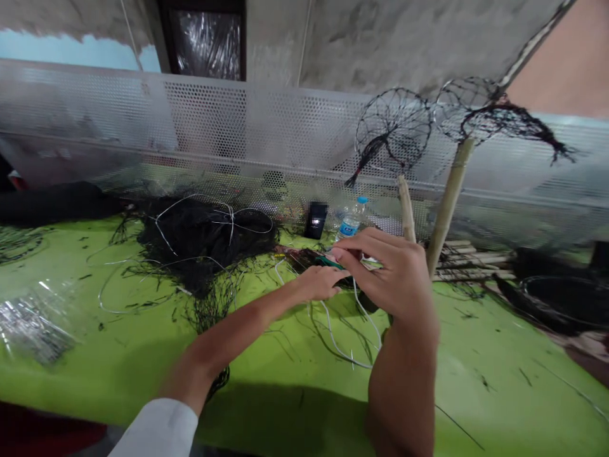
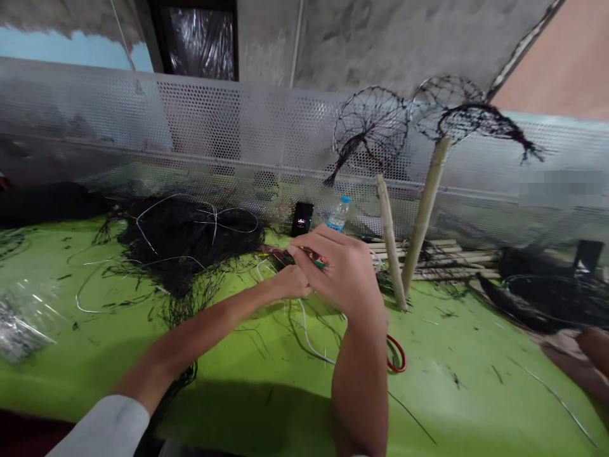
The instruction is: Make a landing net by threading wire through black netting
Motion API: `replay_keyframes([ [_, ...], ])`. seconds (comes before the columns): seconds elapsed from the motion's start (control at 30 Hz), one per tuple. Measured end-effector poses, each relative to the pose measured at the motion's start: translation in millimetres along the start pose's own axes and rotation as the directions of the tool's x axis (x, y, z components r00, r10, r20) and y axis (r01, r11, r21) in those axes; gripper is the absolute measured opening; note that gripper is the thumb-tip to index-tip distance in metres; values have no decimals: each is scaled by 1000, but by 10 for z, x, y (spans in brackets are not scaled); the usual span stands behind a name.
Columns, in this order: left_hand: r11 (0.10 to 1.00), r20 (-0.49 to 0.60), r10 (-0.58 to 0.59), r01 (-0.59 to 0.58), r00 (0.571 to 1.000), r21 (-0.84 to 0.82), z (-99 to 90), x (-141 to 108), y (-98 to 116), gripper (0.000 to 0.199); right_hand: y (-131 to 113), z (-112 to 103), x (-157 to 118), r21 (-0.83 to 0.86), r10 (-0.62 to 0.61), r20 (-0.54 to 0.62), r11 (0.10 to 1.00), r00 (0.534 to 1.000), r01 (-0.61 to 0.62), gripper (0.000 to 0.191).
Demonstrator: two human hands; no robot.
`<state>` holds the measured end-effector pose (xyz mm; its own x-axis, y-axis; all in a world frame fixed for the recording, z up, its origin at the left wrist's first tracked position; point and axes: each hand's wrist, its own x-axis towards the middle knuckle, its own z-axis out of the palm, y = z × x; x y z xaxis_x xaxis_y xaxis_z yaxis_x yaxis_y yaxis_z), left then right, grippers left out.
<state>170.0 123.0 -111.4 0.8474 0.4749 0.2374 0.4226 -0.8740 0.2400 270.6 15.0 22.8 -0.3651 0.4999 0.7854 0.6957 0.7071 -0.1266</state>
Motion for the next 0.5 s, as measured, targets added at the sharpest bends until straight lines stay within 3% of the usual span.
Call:
replay_keyframes([
  [0.07,996,36,-88,89,995,-26,-129,-134,-51,43,19,0,3,-20,5,12,1000,1000,-4,12],
  [0.13,988,84,-134,140,987,-59,-373,-394,-193,51,27,-9,11,-7,-2,17,1000,1000,2,12],
  [0.23,966,135,-227,241,964,-95,-819,-993,-503,55,22,2,41,107,-19,52,994,998,14,12],
  [0.3,934,137,-331,345,934,-96,-1046,-1443,-702,50,21,77,69,209,-39,137,978,990,9,13],
  [0.37,898,139,-418,432,898,-87,-1158,-1841,-843,49,38,232,97,278,-74,298,960,952,-13,16],
  [0.5,863,124,-491,501,862,-64,-1117,-2329,-883,42,128,712,106,226,-53,597,969,801,-104,18],
])
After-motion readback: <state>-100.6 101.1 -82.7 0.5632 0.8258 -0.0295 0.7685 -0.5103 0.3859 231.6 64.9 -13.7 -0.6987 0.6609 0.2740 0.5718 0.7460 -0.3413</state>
